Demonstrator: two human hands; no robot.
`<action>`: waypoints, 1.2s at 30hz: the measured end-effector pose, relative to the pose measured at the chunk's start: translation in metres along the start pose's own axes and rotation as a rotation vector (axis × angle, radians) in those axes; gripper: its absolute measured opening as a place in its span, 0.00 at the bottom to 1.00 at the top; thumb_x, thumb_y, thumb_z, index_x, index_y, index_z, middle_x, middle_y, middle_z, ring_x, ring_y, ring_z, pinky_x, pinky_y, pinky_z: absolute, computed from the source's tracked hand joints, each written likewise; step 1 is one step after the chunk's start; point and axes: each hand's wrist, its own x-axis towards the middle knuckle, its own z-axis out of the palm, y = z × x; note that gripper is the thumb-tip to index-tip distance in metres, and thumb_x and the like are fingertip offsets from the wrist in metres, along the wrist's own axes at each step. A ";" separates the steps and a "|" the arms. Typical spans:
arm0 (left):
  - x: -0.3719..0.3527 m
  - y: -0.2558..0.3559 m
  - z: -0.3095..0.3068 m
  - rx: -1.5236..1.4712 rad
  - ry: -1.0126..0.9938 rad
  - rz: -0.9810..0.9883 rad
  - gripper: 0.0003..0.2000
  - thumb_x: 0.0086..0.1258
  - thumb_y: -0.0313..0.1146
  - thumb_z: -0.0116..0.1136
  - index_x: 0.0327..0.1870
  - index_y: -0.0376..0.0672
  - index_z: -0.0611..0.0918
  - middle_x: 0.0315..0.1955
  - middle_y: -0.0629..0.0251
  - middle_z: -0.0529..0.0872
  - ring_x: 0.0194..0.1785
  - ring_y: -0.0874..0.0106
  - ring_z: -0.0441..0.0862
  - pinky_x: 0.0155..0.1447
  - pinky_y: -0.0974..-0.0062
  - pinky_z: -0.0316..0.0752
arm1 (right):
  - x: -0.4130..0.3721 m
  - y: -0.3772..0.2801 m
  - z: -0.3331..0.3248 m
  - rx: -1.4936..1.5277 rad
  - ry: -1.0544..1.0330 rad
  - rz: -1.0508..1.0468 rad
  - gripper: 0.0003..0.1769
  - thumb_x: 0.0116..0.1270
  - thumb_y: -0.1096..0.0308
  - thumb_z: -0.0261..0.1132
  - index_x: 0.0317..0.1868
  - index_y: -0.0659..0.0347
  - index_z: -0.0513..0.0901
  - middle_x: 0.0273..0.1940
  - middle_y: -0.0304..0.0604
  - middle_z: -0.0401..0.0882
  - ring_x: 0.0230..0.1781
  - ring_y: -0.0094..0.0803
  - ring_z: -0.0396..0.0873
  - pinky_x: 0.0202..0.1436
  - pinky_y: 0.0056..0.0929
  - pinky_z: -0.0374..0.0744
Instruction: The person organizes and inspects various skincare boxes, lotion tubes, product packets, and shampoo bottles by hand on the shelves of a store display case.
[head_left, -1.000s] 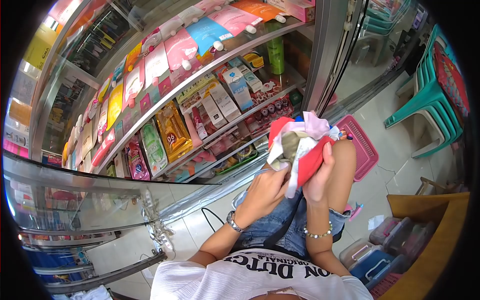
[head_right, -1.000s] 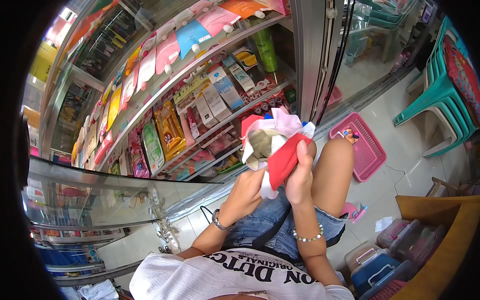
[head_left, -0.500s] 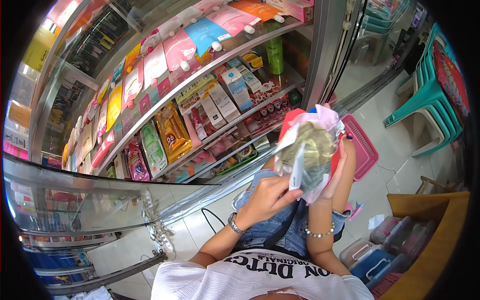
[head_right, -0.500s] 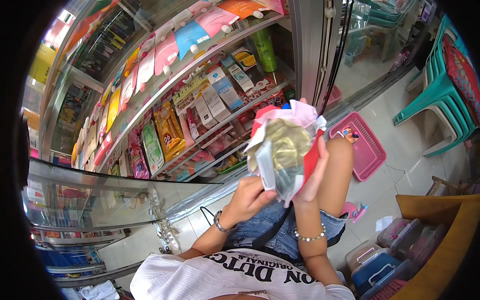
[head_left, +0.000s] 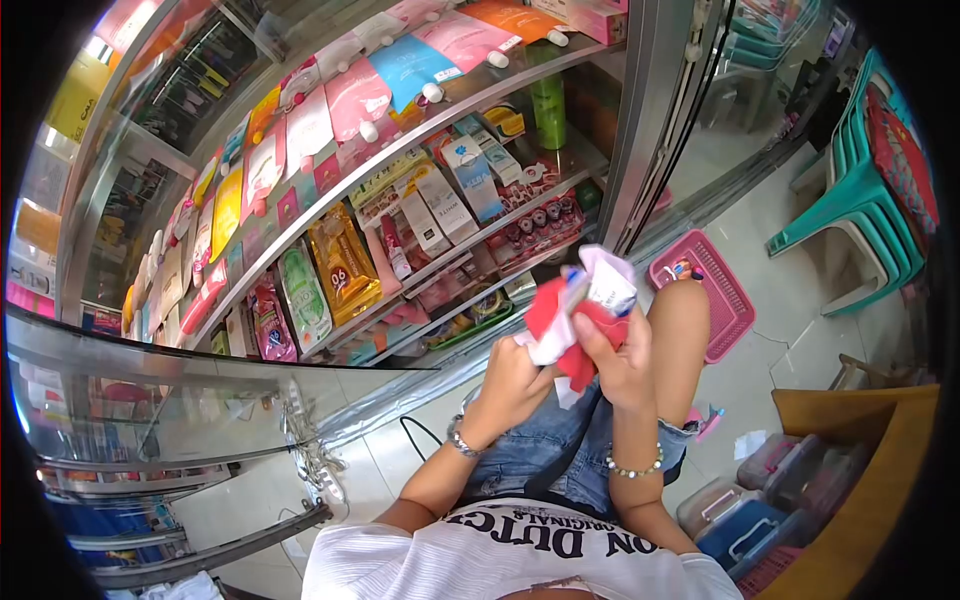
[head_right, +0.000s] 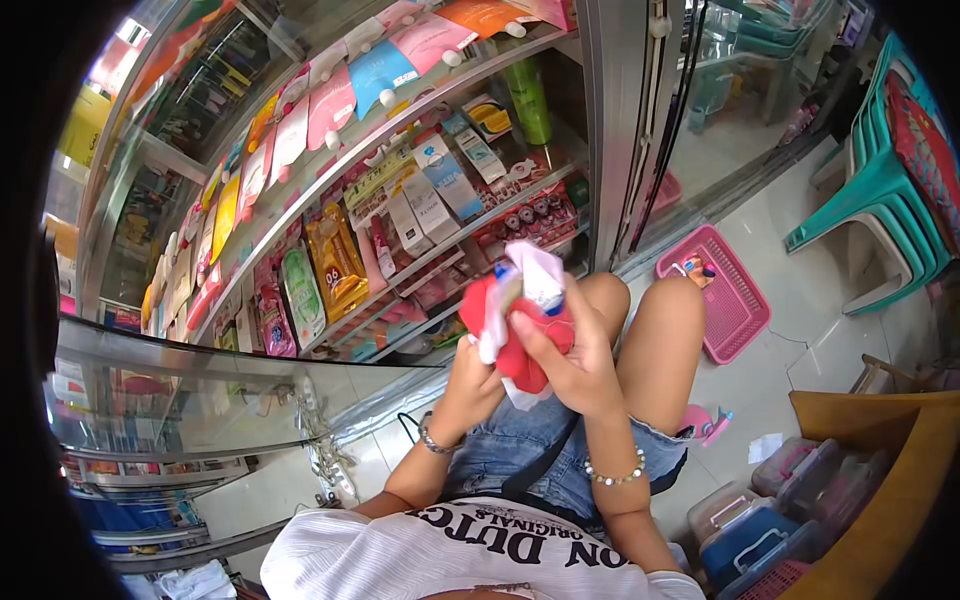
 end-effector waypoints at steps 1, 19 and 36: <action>0.002 0.000 -0.008 0.036 -0.092 0.026 0.11 0.58 0.38 0.60 0.25 0.39 0.78 0.16 0.54 0.75 0.21 0.60 0.75 0.25 0.71 0.67 | 0.001 0.001 -0.001 -0.001 0.000 -0.001 0.24 0.64 0.69 0.62 0.58 0.68 0.67 0.46 0.42 0.77 0.41 0.23 0.77 0.46 0.19 0.73; 0.012 0.031 -0.063 0.153 0.162 0.226 0.13 0.45 0.27 0.72 0.34 0.42 0.85 0.25 0.68 0.86 0.24 0.74 0.71 0.28 0.80 0.66 | 0.006 0.003 -0.010 -0.437 -0.138 -0.088 0.17 0.64 0.61 0.59 0.30 0.71 0.79 0.16 0.46 0.71 0.16 0.27 0.73 0.22 0.26 0.68; 0.005 0.003 -0.069 -0.226 0.544 -0.277 0.11 0.53 0.20 0.65 0.39 0.35 0.84 0.25 0.70 0.78 0.33 0.82 0.69 0.41 0.85 0.63 | 0.017 0.008 -0.015 -0.013 0.228 0.202 0.13 0.62 0.67 0.64 0.43 0.67 0.74 0.33 0.37 0.76 0.33 0.17 0.74 0.36 0.19 0.73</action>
